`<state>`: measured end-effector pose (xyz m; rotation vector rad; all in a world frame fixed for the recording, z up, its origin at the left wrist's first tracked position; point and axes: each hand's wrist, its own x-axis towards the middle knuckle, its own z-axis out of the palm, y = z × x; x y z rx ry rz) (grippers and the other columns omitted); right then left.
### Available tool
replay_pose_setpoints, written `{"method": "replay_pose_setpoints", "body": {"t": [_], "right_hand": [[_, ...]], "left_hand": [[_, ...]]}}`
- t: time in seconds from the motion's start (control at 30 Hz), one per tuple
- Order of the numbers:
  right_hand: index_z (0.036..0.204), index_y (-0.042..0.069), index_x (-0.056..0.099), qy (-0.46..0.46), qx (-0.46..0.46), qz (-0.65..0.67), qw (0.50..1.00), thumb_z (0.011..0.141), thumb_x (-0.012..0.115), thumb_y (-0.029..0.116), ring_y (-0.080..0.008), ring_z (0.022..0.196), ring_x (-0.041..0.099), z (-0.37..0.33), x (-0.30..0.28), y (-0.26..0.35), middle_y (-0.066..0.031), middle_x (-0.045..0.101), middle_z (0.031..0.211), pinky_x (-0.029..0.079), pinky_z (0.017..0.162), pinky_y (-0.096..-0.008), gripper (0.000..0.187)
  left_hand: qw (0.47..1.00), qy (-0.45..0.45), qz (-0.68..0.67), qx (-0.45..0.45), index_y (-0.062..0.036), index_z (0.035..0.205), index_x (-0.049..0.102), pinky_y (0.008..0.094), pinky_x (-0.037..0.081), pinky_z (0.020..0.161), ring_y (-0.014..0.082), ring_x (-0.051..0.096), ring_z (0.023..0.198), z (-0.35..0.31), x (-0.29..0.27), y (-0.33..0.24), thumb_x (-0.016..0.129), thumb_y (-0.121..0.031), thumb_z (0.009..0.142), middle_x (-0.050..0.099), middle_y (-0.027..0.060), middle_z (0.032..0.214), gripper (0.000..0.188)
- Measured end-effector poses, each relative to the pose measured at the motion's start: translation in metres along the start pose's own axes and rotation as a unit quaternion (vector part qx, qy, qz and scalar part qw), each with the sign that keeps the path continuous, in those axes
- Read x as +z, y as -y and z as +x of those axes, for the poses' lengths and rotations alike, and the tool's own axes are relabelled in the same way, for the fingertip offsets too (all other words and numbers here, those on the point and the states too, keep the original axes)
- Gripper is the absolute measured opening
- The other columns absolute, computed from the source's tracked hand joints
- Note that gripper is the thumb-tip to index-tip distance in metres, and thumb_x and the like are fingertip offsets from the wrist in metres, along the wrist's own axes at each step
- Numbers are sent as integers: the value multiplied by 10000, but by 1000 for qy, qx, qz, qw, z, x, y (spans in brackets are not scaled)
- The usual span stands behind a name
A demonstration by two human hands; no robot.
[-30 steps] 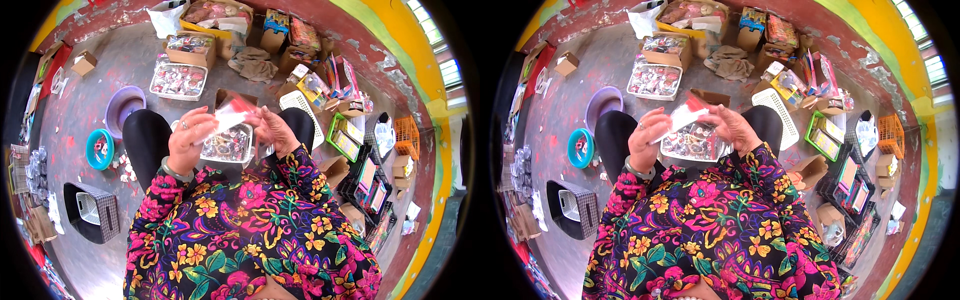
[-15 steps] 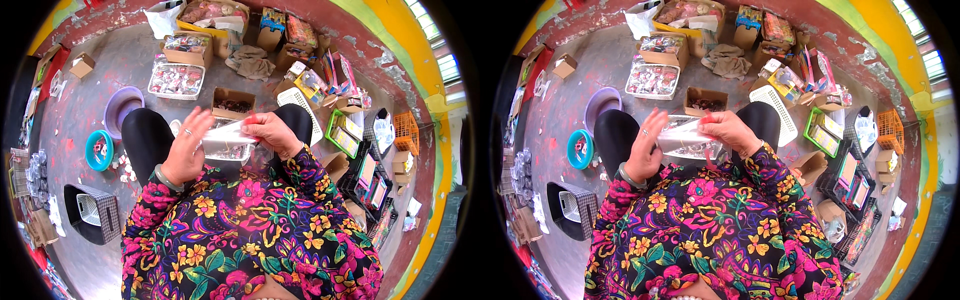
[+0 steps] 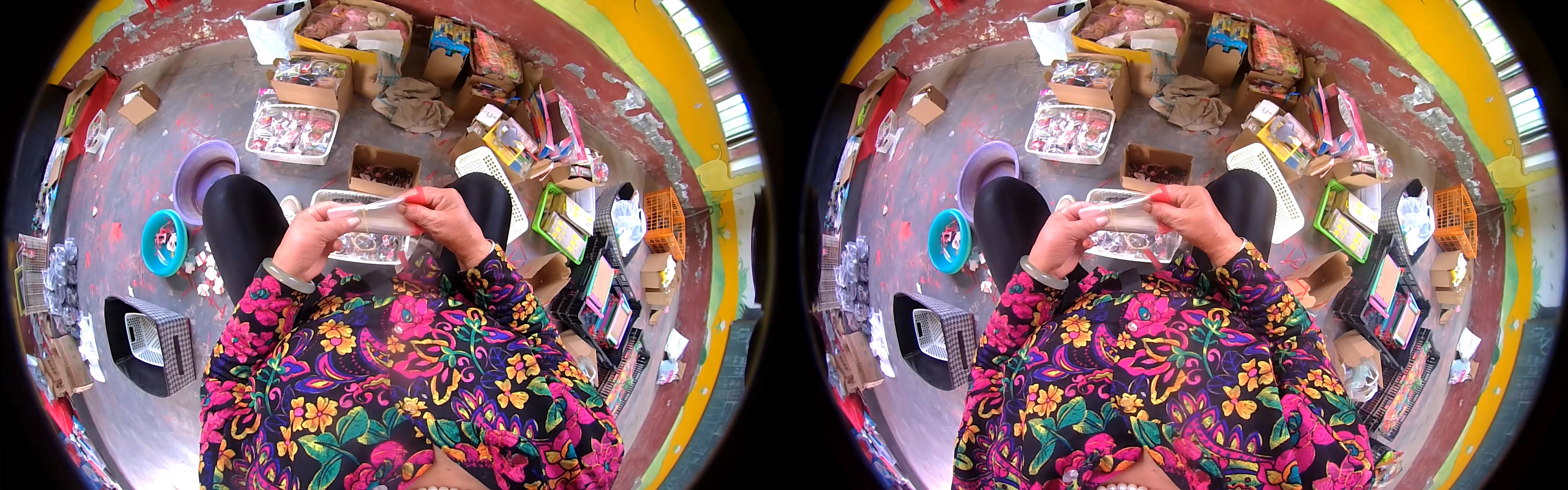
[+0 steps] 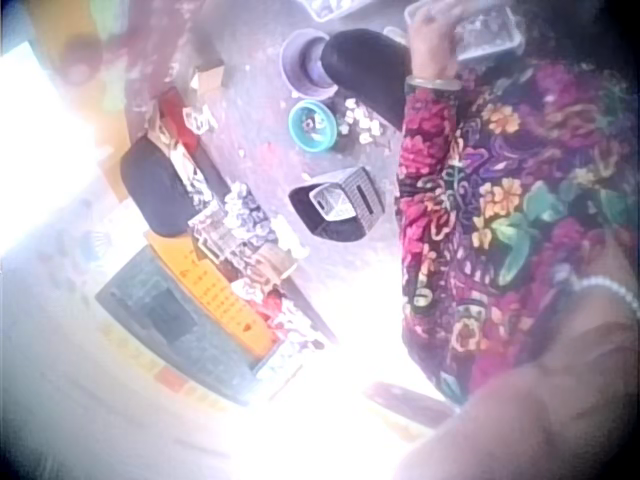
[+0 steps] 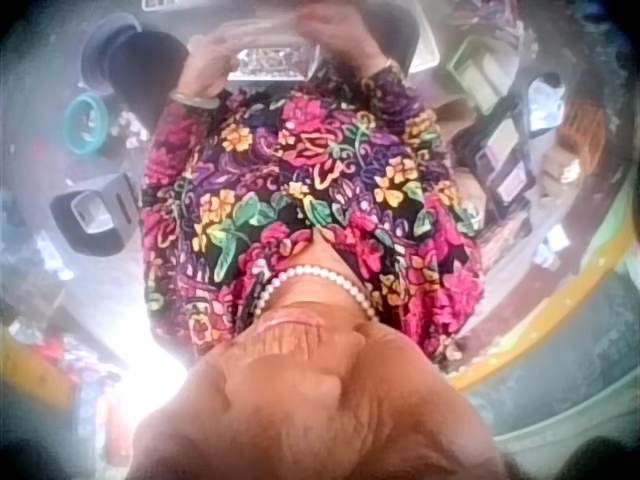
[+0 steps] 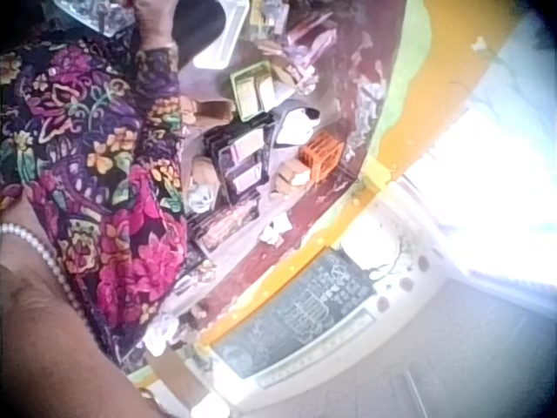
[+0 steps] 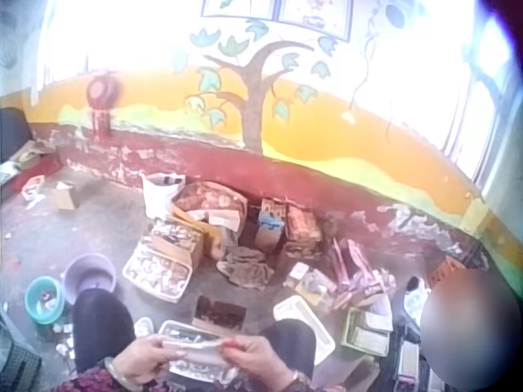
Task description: The person sits on the floor and repeatedly picks up small red and white craft items from a cardboard box. They place each item into a small clear plastic bag, seal the bag, and then place the packaged item into a white plastic basket. The process is repeated continuously throughout the clip.
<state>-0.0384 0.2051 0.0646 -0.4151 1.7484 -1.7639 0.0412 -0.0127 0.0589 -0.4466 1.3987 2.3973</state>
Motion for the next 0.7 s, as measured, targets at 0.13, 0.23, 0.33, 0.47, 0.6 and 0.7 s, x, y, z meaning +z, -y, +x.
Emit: {"method": "replay_pose_setpoints", "body": {"t": [0.13,0.23,0.33,0.47,0.6,0.7], "right_hand": [[884,-16,635,-15,65,86,994,837,598,102,-48,610,493,-1,-3,-2,14,573,730,395,545,-182,132],[877,-9,631,-44,92,162,982,813,626,91,-51,599,501,0,1,1,11,578,708,392,532,-185,119],[839,7,623,-25,79,131,988,776,657,78,-50,587,499,6,-4,-11,19,572,686,383,518,-185,100],[789,27,607,2,109,62,992,740,682,80,-48,573,492,9,-7,-13,25,563,679,374,510,-182,104],[801,23,607,-12,105,6,994,754,669,85,-46,572,489,10,-2,-15,25,557,670,374,510,-173,99],[818,14,609,-9,86,27,996,757,681,127,-40,559,483,11,-1,-16,25,558,658,361,503,-157,147]], "left_hand": [[994,2,62,94,3,987,574,129,418,465,50,544,611,2,3,7,580,-18,819,604,69,972,169],[999,-12,9,44,5,1017,566,165,482,514,87,584,666,3,4,9,570,-16,824,597,91,993,194],[998,-6,-56,2,6,1044,548,208,536,585,131,616,748,3,6,9,558,-23,835,590,103,1007,211],[997,27,-70,-12,6,1040,526,241,563,643,163,623,817,1,11,6,548,-39,846,594,95,970,200],[997,17,-75,-22,13,1060,512,242,557,641,166,615,829,5,9,12,545,-43,846,588,104,979,223],[998,7,-62,-18,16,1087,491,262,554,657,170,608,826,8,2,18,543,-54,847,581,107,1001,256]]}}
